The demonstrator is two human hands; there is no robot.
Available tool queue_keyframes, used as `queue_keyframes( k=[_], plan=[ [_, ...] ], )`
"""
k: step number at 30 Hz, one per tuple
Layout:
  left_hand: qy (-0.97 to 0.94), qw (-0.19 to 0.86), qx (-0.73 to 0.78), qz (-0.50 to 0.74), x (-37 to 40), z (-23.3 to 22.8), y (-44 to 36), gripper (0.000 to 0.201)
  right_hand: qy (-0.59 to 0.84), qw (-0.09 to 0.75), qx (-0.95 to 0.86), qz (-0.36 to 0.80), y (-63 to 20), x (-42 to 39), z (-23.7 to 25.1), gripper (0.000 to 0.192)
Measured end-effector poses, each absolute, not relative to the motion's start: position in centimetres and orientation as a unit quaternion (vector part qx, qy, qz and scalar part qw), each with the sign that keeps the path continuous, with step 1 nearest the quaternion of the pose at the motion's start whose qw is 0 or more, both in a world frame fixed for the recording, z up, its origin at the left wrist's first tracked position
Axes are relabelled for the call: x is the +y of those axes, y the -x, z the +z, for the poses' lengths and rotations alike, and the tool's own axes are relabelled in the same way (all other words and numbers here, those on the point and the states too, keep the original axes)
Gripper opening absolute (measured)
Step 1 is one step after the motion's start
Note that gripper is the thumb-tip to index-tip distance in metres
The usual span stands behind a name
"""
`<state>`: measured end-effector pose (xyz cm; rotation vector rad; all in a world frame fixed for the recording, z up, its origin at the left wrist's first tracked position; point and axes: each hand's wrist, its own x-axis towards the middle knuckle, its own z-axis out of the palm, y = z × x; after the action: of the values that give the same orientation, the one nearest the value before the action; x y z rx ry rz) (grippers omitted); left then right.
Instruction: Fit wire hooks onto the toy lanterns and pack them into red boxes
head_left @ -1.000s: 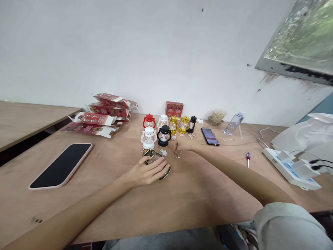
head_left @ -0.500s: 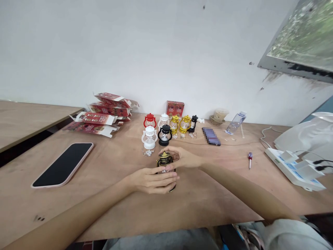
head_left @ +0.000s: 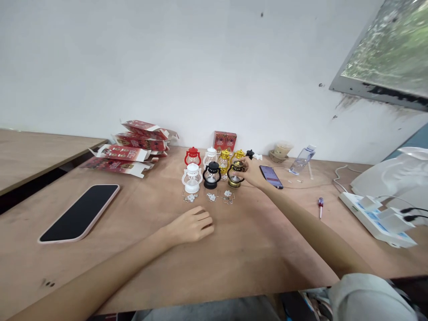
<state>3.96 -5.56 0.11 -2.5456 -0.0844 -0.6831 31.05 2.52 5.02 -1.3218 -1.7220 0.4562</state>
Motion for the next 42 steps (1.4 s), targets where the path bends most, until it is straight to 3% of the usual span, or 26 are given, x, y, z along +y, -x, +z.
queue_keyframes(
  k=[9,12,14,18,22,26,30,39,42],
  plan=[
    [0.959,0.202,-0.08,-0.182,-5.2,-0.5,-3.8,0.022,0.54,0.407,-0.712,0.188,-29.7,3.6,3.8,0.047],
    [0.974,0.123,-0.102,-0.163,-5.4,-0.3,-4.2,0.022,0.548,0.388,-0.715,0.197,-29.7,3.0,3.8,0.056],
    [0.983,0.047,-0.102,-0.147,-5.7,0.0,-4.7,0.033,0.542,0.39,-0.718,0.194,-29.8,2.3,4.1,0.058],
    [0.988,-0.064,-0.097,-0.102,-6.0,0.3,-6.1,0.056,0.531,0.43,-0.723,0.105,-30.3,1.6,5.3,0.046],
    [0.981,-0.096,-0.154,-0.07,-5.8,0.1,-7.8,0.062,0.55,0.452,-0.7,-0.047,-30.7,3.7,7.0,0.034],
    [0.97,-0.105,-0.208,-0.069,-5.7,-0.1,-9.1,0.067,0.577,0.329,-0.732,-0.151,-30.2,8.3,8.8,0.033],
    [0.967,-0.112,-0.215,-0.075,-5.8,-0.3,-9.3,0.068,0.599,0.189,-0.757,-0.178,-29.1,13.2,10.0,0.037],
    [0.97,-0.13,-0.19,-0.084,-6.0,-0.4,-9.0,0.067,0.641,0.127,-0.743,-0.144,-27.2,20.9,10.3,0.061],
    [0.971,-0.131,-0.183,-0.081,-6.0,-0.4,-9.1,0.065,0.652,0.108,-0.738,-0.138,-26.8,21.7,10.1,0.057]
  ],
)
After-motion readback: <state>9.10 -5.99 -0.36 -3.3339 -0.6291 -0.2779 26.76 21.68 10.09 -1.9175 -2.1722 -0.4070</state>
